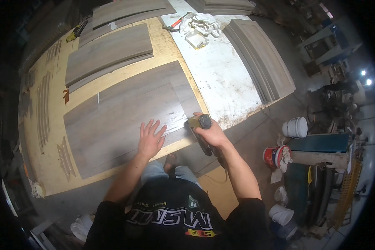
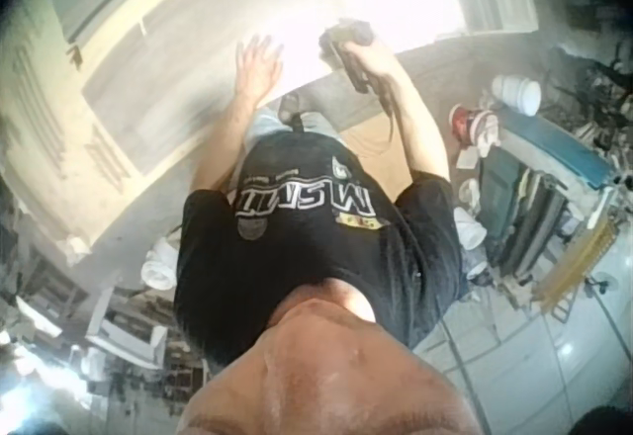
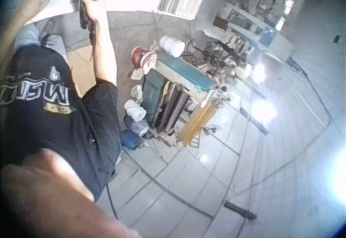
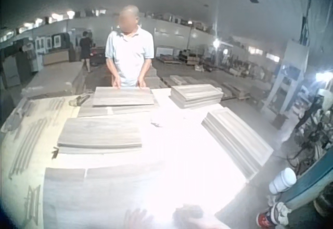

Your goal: Applying glue and assembling wood panels using a pneumatic nail gun in a workshop.

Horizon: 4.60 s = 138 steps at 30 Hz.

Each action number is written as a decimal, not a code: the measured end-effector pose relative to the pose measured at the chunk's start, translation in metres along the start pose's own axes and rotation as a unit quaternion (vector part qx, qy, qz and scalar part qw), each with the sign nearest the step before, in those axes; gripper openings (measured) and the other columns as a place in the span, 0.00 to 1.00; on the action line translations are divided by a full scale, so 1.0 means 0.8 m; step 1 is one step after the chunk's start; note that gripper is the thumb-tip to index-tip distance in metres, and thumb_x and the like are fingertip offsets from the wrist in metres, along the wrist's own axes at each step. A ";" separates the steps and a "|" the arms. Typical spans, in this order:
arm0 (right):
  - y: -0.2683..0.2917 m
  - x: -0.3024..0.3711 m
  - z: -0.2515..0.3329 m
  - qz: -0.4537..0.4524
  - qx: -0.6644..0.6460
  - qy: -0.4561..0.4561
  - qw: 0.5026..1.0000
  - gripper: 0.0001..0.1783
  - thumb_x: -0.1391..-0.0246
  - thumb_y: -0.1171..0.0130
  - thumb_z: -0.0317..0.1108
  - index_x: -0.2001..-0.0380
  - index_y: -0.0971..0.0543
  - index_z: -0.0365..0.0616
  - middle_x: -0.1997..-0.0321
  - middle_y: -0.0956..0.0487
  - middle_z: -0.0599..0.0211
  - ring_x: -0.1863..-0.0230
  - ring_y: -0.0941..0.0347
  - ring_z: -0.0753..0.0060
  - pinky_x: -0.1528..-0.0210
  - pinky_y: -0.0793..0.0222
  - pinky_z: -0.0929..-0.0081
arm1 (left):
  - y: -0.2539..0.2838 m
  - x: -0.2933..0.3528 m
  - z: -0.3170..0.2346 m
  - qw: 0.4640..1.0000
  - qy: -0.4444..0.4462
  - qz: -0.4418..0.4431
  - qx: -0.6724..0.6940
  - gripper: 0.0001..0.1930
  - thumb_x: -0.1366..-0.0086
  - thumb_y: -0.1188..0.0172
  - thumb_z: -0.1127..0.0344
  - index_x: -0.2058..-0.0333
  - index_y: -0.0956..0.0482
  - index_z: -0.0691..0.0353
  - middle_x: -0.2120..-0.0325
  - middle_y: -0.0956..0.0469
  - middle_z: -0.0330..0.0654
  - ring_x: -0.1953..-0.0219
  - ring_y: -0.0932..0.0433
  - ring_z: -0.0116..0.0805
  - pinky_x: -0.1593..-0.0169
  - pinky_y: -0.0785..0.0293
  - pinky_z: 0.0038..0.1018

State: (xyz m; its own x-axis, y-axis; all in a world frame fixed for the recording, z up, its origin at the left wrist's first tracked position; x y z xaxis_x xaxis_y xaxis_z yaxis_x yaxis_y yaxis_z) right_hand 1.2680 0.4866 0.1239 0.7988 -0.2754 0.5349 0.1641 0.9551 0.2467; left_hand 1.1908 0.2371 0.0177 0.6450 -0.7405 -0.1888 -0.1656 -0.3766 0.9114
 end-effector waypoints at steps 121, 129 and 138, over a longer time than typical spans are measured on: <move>-0.600 0.048 0.150 0.340 0.304 0.061 0.888 0.38 0.47 0.35 0.28 0.31 0.30 0.55 0.54 0.18 0.67 0.64 0.22 0.77 0.58 0.23 0.75 | 0.172 0.380 0.221 0.770 0.571 -0.258 0.121 0.10 0.41 0.32 0.58 0.67 0.17 0.56 0.64 0.21 0.42 0.53 0.26 0.47 0.46 0.40 0.44; -0.519 0.033 0.174 0.308 0.094 -0.026 0.946 0.44 0.45 0.37 0.21 0.26 0.39 0.49 0.54 0.21 0.62 0.76 0.25 0.74 0.73 0.26 0.74 | 0.189 0.356 0.241 0.784 0.558 -0.237 0.134 0.09 0.39 0.33 0.59 0.62 0.15 0.54 0.62 0.19 0.37 0.51 0.26 0.42 0.42 0.43 0.43; -0.446 -0.003 0.183 0.246 0.002 -0.009 0.969 0.44 0.43 0.37 0.27 0.25 0.42 0.46 0.52 0.21 0.59 0.76 0.24 0.71 0.74 0.24 0.73 | 0.197 0.254 0.341 0.813 0.520 -0.229 0.124 0.09 0.35 0.34 0.59 0.60 0.14 0.54 0.58 0.18 0.38 0.48 0.26 0.41 0.40 0.46 0.42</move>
State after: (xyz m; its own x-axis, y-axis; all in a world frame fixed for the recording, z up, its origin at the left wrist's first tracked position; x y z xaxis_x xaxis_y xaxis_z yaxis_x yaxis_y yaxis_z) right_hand 1.1228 0.1302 0.1530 0.7700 0.2120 0.6018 -0.2364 0.9708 -0.0395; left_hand 1.0922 -0.1242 0.0234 0.9424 0.3319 0.0419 0.2072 -0.6773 0.7059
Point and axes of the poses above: each hand's wrist, its own x-axis away from the middle knuckle, its own y-axis out of the back of the hand, z = x × y, the point moved 4 cm from there along -x, towards the middle knuckle
